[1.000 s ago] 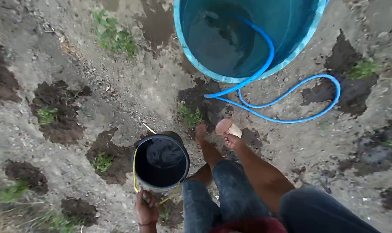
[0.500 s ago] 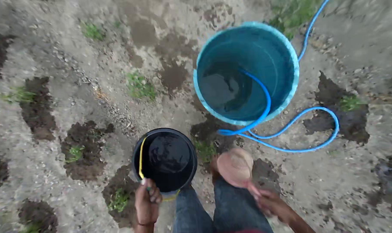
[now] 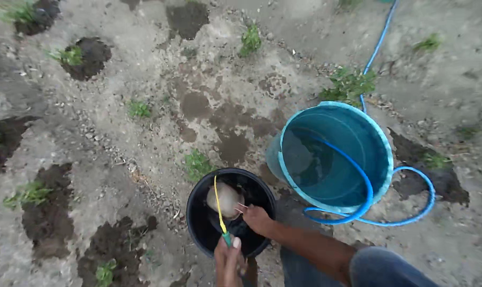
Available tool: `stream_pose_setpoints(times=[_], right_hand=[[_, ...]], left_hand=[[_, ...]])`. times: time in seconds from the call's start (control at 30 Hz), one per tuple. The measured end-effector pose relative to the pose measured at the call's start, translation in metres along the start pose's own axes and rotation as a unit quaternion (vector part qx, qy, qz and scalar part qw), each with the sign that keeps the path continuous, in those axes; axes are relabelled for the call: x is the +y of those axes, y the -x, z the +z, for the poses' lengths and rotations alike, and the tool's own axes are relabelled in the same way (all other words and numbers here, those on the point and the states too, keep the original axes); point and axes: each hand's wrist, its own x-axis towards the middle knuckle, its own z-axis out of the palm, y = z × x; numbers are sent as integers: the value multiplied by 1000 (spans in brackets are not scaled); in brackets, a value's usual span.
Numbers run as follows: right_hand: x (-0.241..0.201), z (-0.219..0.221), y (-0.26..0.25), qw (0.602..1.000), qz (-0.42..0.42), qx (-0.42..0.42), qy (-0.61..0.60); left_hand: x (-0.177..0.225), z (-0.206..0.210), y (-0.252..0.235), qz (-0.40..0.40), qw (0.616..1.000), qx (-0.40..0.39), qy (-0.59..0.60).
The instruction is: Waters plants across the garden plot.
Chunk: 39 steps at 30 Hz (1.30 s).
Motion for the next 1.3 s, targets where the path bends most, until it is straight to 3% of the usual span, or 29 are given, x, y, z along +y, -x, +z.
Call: stream_pose_setpoints(times=[0.1, 0.17, 0.2, 0.3, 0.37, 0.43, 0.5, 0.57, 0.7, 0.83, 0.93, 1.07, 1.17, 1.3], right_hand=[[-7, -8, -20, 983, -25, -19, -183], [-13, -23, -24, 939, -31, -30, -340], [-16, -33, -22, 897, -31, -54, -438], [-14, -63, -28, 720, -59, -166, -671], [-9, -77, -44, 624, -112, -235, -737], [-7, -99, -54, 570, -170, -279, -754], [-5, -124, -55, 555, -191, -299, -753], [0, -157, -44, 568, -202, -297, -740], [23, -240, -28, 594, -245, -256, -722], [47, -311, -25, 579, -276, -211, -738], [68, -352, -29, 539, -299, -167, -770], [90, -404, -53, 441, -301, -105, -839], [114, -442, -102, 384, -285, -22, -878], [165, -495, -183, 358, -223, 100, -901]], left_hand=[[34, 6, -27, 17, 1000, -18, -17], [58, 13, -47, 22, 999, -33, -29], [69, 17, -56, 20, 998, -43, -38], [102, 27, -83, 23, 996, -48, -66], [124, 30, -98, 24, 995, -34, -87], [146, 32, -115, 22, 993, -10, -114], [166, 33, -131, 10, 991, 24, -128], [189, 32, -152, -2, 989, 68, -131], [228, 33, -206, 12, 990, 117, -82], [260, 45, -269, 9, 986, 164, -22], [276, 57, -329, -18, 980, 197, -12], [295, 66, -418, -51, 972, 226, -34], [306, 64, -497, -85, 966, 237, -59], [303, 52, -576, -108, 959, 248, -78]])
